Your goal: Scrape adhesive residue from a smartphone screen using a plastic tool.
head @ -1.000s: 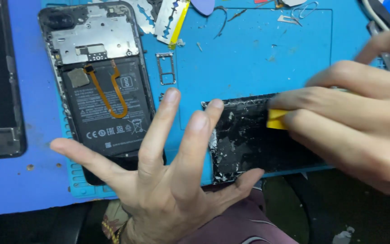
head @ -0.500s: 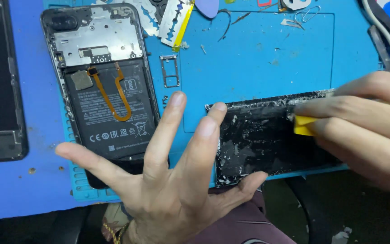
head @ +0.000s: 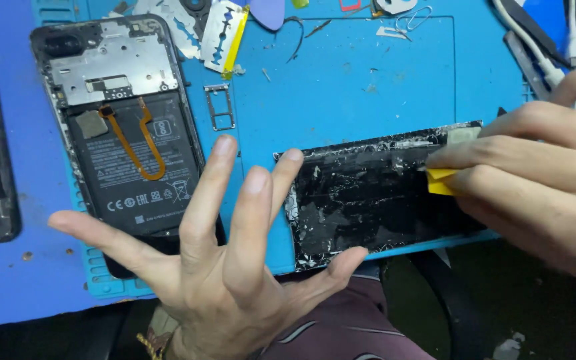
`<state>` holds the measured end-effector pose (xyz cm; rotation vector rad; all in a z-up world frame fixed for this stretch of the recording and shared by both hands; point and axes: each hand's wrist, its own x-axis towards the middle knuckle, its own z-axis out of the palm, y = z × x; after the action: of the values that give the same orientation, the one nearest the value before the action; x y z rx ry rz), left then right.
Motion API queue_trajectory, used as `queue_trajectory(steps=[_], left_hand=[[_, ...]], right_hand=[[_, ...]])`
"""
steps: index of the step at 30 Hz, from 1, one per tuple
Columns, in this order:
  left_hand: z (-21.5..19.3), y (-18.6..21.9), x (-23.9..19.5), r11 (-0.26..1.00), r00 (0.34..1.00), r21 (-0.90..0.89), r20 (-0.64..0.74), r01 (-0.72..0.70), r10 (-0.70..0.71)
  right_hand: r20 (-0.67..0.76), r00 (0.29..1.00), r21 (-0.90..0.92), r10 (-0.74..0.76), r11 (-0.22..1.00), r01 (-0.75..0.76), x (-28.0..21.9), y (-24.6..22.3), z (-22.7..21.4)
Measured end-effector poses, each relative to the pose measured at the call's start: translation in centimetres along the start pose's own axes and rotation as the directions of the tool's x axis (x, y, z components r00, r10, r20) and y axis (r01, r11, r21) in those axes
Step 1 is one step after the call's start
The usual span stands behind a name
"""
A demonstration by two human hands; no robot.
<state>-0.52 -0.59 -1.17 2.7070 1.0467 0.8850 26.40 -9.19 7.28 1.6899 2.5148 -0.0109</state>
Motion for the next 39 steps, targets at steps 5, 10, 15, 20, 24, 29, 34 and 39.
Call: queue_trajectory(steps=[5, 10, 15, 20, 24, 29, 34, 39], left_hand=[[-0.3, 0.9, 0.0, 0.999, 0.998, -0.02, -0.031, 0.049, -0.05], [-1.7, 1.6, 1.6, 0.988, 0.981, -0.056, -0.125, 0.145, -0.151], [-0.3, 0.1, 0.0, 0.992, 0.998, 0.108, -0.026, 0.061, -0.059], [-0.4, 0.2, 0.2, 0.997, 0.996, 0.04, -0.052, 0.07, -0.068], [-0.2, 0.2, 0.2, 0.995, 0.996, 0.066, -0.059, 0.07, -0.066], [-1.1, 1.0, 0.9, 0.993, 0.992, -0.072, -0.075, 0.093, -0.098], [-1.7, 1.3, 1.5, 0.993, 0.99, -0.086, -0.105, 0.08, -0.089], [-1.4, 1.7, 1.5, 0.99, 0.984, -0.084, -0.125, 0.116, -0.127]], right_hand=[[-0.173, 0.983, -0.112, -0.067, 0.993, 0.048, 3.5, -1.8, -2.0], [-0.2, 0.978, -0.137, -0.058, 0.99, 0.031, 2.7, -0.9, -2.2], [-0.094, 0.992, -0.007, -0.088, 0.996, 0.087, 0.1, 0.9, -0.2], [-0.214, 0.966, -0.056, -0.148, 0.989, 0.139, 2.2, -0.2, -0.9], [-0.054, 0.998, -0.098, -0.011, 0.995, 0.005, -2.4, 1.9, 1.3], [-0.197, 0.97, -0.049, -0.141, 0.99, 0.134, 0.4, 0.2, -0.6], [-0.215, 0.977, -0.109, -0.013, 0.994, -0.011, -0.9, 1.0, -0.4], [-0.145, 0.982, -0.06, -0.118, 0.992, 0.111, -0.3, 0.5, -1.6]])
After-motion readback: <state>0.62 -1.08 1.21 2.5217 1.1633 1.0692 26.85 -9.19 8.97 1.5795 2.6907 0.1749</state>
